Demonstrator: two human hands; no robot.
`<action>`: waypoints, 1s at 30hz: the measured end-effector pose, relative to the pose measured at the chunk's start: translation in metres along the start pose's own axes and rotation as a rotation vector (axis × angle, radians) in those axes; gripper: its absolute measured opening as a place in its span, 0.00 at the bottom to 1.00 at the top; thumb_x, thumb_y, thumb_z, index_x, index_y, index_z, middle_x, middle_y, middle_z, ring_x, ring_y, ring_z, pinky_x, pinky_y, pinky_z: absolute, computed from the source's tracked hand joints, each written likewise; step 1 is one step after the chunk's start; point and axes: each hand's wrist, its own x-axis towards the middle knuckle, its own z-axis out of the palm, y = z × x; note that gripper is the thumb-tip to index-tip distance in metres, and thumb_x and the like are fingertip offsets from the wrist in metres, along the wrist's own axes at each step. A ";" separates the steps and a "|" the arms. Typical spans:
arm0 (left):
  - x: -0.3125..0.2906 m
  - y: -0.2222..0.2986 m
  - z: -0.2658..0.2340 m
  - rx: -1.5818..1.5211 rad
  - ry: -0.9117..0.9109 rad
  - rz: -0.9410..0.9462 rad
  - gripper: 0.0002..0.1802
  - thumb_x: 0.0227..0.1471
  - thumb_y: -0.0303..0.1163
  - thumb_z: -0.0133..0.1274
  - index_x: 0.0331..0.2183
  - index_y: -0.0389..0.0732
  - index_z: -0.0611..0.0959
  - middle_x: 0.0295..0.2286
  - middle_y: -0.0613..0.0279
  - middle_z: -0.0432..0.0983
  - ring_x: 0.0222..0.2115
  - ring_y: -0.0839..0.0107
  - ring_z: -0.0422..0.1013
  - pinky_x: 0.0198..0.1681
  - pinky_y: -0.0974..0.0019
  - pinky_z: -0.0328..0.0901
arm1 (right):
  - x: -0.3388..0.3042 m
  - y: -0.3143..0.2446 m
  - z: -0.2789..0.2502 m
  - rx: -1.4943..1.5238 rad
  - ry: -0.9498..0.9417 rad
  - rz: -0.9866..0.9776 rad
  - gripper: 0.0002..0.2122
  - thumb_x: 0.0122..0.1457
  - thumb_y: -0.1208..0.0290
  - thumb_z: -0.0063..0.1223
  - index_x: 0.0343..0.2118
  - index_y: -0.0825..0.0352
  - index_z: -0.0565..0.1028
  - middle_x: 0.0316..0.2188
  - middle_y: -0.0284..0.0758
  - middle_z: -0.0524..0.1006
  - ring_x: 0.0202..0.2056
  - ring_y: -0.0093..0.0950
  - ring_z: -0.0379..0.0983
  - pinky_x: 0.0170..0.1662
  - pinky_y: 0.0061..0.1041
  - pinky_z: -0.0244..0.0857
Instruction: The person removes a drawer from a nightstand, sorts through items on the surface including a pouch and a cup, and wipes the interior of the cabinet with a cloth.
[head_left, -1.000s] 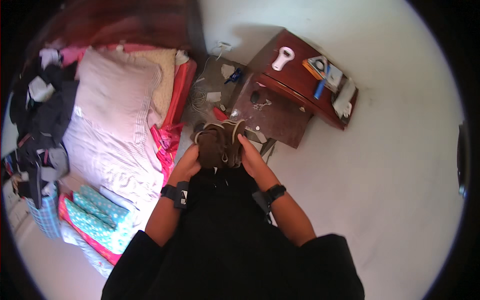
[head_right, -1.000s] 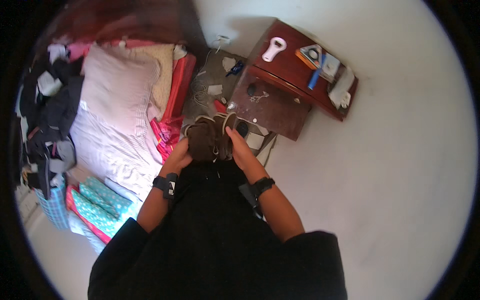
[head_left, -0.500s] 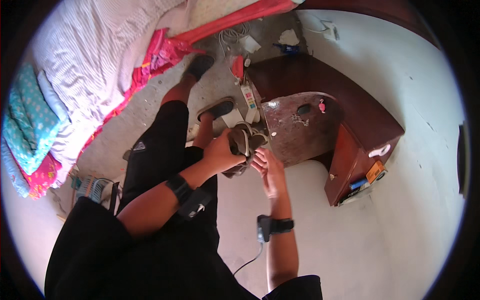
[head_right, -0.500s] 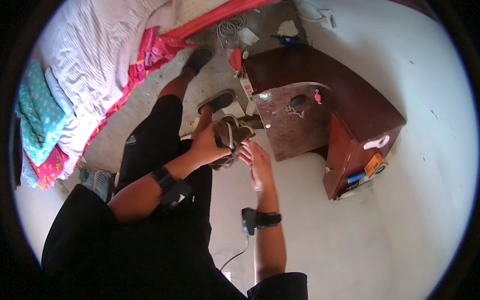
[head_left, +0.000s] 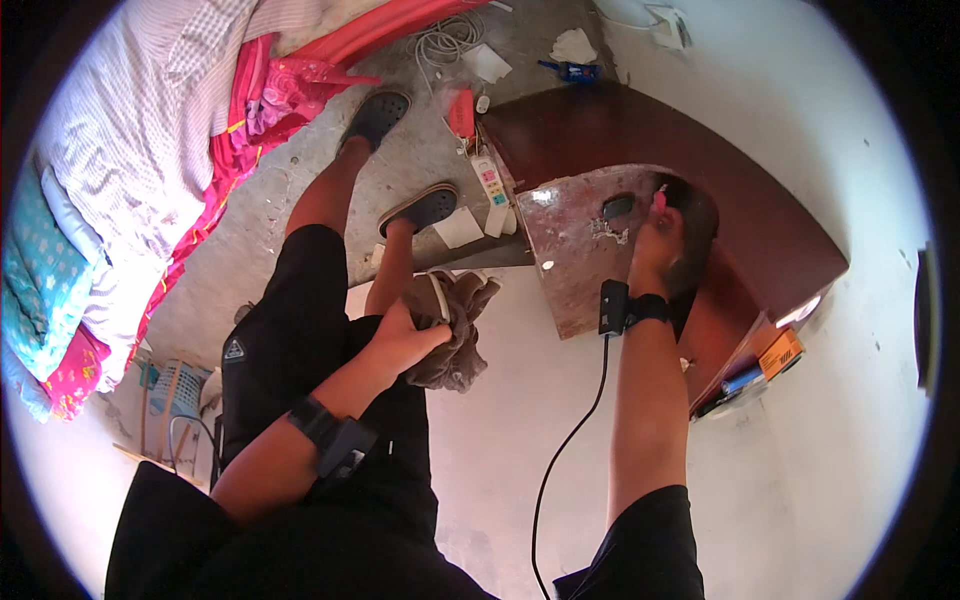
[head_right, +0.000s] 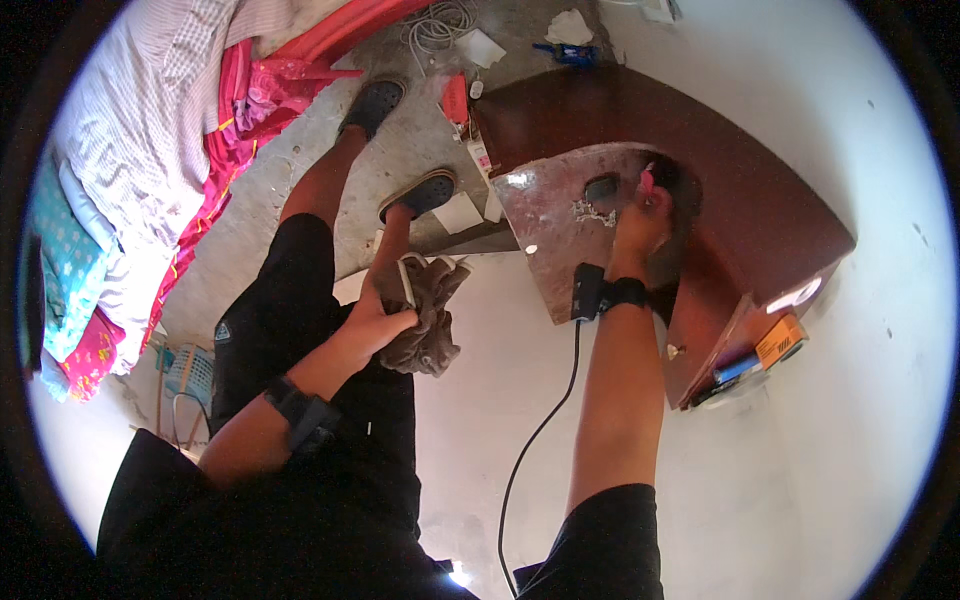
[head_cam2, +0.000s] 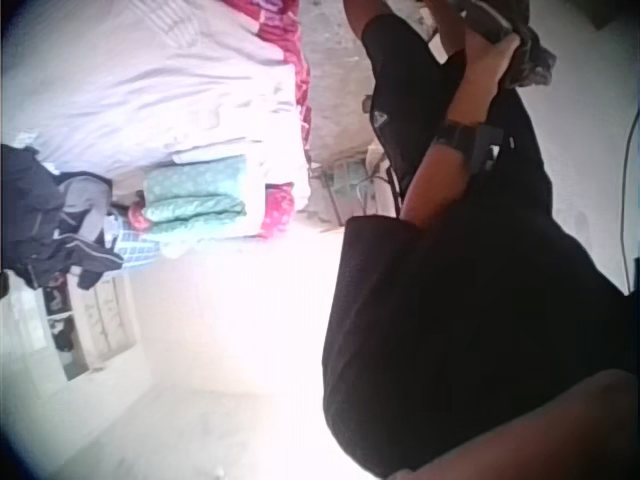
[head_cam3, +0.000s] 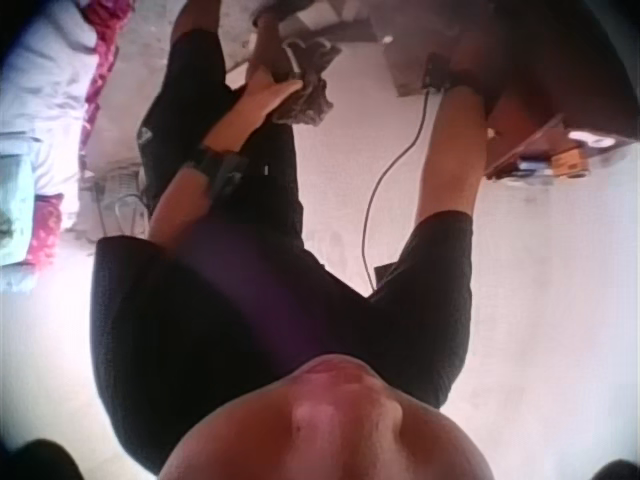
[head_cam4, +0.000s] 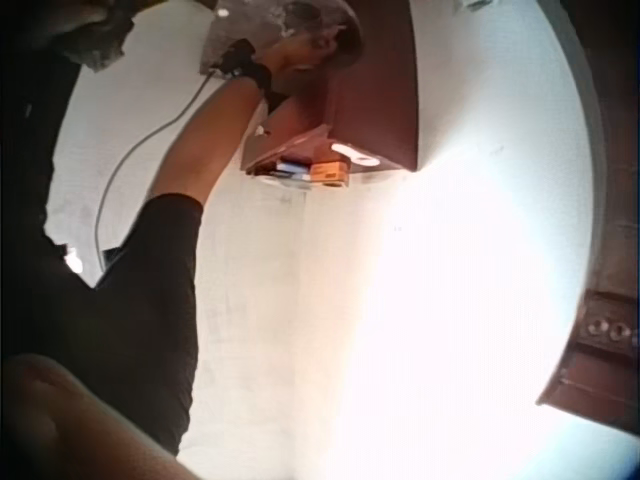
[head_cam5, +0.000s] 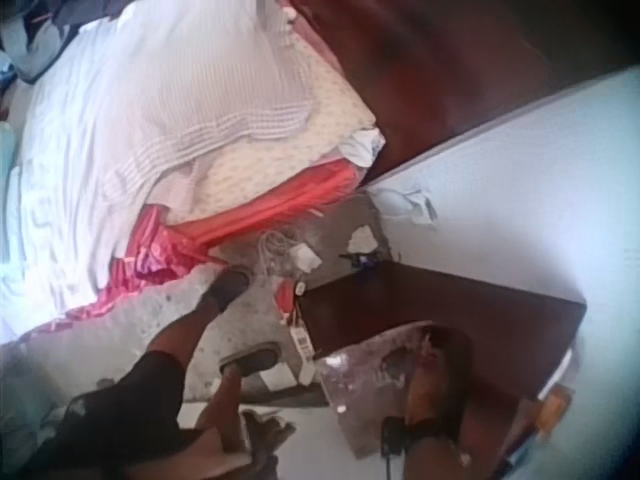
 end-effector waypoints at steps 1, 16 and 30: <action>-0.002 0.002 0.002 0.018 -0.004 0.007 0.31 0.39 0.23 0.58 0.49 0.36 0.70 0.42 0.60 0.72 0.46 0.69 0.68 0.50 0.65 0.63 | -0.007 0.000 -0.004 0.056 0.007 -0.033 0.13 0.59 0.60 0.52 0.39 0.65 0.75 0.35 0.41 0.78 0.35 0.43 0.74 0.40 0.35 0.67; 0.022 0.012 -0.018 -0.103 0.383 0.200 0.25 0.45 0.20 0.52 0.48 0.37 0.70 0.40 0.62 0.72 0.41 0.72 0.70 0.45 0.68 0.66 | -0.218 -0.036 0.017 0.680 -0.372 -0.242 0.12 0.50 0.78 0.60 0.39 0.66 0.75 0.34 0.35 0.78 0.34 0.26 0.75 0.35 0.22 0.70; 0.011 0.013 -0.020 0.024 0.086 0.066 0.25 0.51 0.24 0.50 0.53 0.40 0.68 0.45 0.62 0.70 0.47 0.69 0.68 0.49 0.63 0.64 | -0.045 -0.054 -0.002 0.369 -0.181 0.170 0.21 0.51 0.64 0.62 0.46 0.65 0.70 0.29 0.37 0.76 0.31 0.32 0.75 0.38 0.32 0.68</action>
